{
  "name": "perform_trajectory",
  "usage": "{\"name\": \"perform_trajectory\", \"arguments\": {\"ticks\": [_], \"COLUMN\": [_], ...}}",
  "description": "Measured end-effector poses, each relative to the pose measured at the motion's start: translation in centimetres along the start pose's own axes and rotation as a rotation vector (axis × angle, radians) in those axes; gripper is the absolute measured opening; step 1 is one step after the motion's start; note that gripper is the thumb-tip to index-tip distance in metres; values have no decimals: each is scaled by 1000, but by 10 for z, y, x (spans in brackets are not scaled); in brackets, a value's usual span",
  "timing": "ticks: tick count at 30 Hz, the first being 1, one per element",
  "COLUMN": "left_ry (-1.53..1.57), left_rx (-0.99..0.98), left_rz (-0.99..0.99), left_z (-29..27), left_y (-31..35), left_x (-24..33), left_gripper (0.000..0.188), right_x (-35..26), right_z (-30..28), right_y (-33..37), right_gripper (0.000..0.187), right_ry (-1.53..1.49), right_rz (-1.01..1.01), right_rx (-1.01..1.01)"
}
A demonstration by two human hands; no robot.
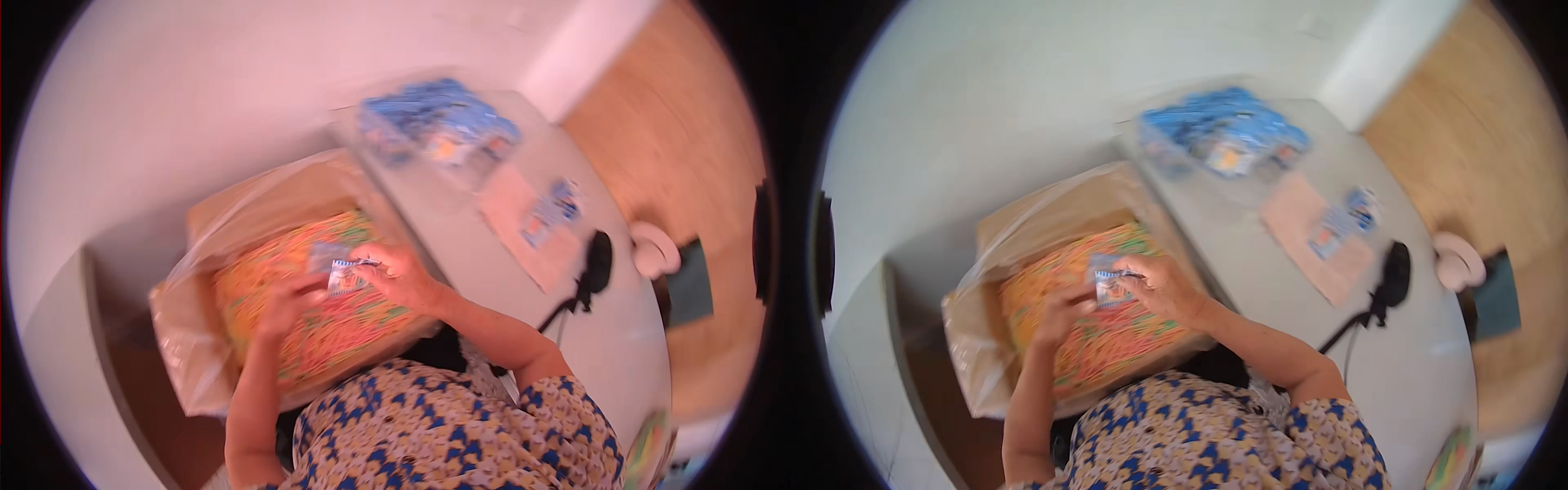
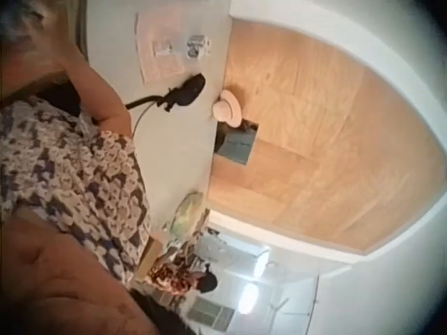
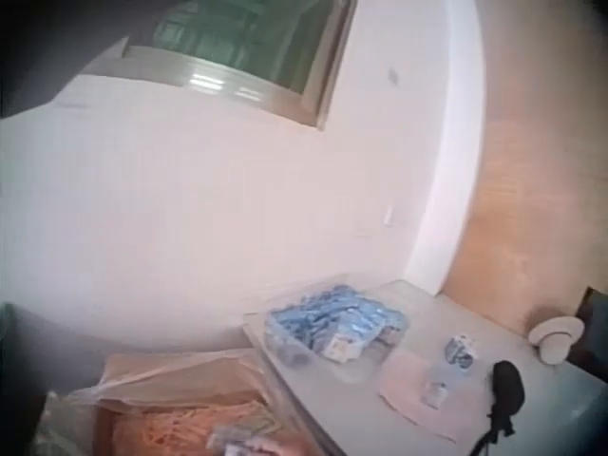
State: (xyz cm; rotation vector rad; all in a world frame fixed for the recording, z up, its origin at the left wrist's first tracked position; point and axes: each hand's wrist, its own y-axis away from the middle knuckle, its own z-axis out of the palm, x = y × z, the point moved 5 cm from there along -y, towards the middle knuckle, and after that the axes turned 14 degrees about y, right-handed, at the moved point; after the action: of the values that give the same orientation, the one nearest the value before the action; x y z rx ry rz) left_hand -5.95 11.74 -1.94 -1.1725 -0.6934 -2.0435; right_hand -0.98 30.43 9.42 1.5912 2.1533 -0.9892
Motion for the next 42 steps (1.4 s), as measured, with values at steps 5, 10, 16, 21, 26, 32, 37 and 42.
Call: {"name": "perform_trajectory", "arguments": {"ticks": [5, 10, 16, 21, 26, 32, 37, 42], "left_ry": [-117, -662, -1007, -1395, -836, -967, -705, -315], "left_rx": [36, 162, 300, 361, 472, 534, 314, 91], "left_rz": [202, 411, 465, 318, 129, 248, 476, 254], "left_z": [-24, -21, -1, 13, -20, -23, 0, 36], "left_y": [0, -1, -14, -41, -50, -40, -28, -7], "left_x": [3, 14, 10, 6, -9, 1, 27, 39], "left_gripper": [22, 18, 24, 41, 42, 21, 12, 11], "right_x": [102, 252, 311, 210, 118, 54, 13, 30], "right_z": [-113, -251, -290, -239, -205, -151, -66, 26], "right_y": [65, 163, 203, 138, 111, 87, 33, -7], "right_gripper": [19, 15, 54, 45, 42, 39, 32, 24], "right_ry": [-140, 639, 1052, 811, 720, 657, 396, 149], "right_rz": [305, 457, 576, 418, 206, -119, -244, 16], "right_rx": [155, 526, 524, 543, 484, 293, 111, -431]}}
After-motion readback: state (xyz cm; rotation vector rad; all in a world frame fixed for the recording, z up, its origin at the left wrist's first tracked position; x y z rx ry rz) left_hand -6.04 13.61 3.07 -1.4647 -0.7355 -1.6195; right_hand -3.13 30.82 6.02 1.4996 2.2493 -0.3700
